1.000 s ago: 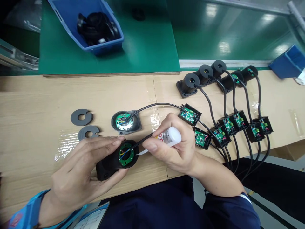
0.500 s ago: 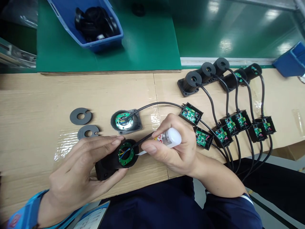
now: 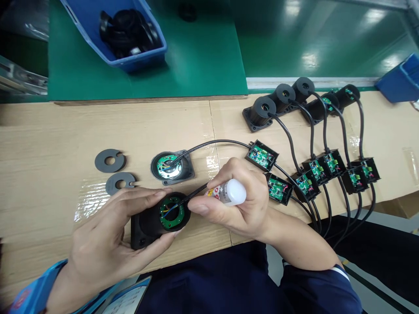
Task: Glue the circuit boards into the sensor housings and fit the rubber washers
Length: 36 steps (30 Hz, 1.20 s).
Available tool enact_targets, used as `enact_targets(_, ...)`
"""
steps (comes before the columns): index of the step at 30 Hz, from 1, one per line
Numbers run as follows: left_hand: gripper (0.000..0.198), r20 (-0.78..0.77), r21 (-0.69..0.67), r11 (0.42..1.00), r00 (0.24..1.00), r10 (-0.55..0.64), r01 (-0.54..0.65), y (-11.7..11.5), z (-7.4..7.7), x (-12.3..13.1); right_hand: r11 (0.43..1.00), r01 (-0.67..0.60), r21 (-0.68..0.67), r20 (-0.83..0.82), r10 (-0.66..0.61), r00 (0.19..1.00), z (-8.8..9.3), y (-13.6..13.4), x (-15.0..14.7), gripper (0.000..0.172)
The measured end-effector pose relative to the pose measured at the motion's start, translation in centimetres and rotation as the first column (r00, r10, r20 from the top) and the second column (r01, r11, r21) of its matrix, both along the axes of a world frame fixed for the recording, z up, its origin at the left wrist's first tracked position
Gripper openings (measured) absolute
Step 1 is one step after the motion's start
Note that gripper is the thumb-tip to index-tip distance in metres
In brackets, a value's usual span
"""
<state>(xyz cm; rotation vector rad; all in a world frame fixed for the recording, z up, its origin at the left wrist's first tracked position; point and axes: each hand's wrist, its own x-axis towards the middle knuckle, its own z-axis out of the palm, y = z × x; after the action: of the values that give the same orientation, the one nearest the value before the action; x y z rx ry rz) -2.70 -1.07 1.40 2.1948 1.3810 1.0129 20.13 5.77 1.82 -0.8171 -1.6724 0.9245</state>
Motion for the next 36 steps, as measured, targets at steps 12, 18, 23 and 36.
enact_targets(12,0.054,0.062,-0.288,0.957,0.998,-0.026,0.043,0.2,0.0,-0.2,0.990,0.054,-0.127,-0.151,-0.074,0.986,-0.1,0.3,-0.1,0.027)
enact_targets(18,0.051,0.129,-0.375,0.919,0.989,-0.074,0.118,0.7,0.0,-0.1,0.977,-0.016,-0.213,-0.190,-0.026,0.982,0.0,0.2,-0.7,0.023)
enact_targets(23,0.051,0.220,-0.453,0.877,0.973,-0.064,0.160,0.5,-0.3,0.2,0.978,-0.053,-0.200,-0.136,0.026,0.990,0.8,0.2,-1.2,0.027)
enact_targets(36,0.056,0.201,-0.460,0.875,0.977,-0.065,0.152,0.2,-0.7,0.3,0.976,-0.161,-0.150,-0.092,0.148,0.985,0.8,0.5,-1.2,0.028)
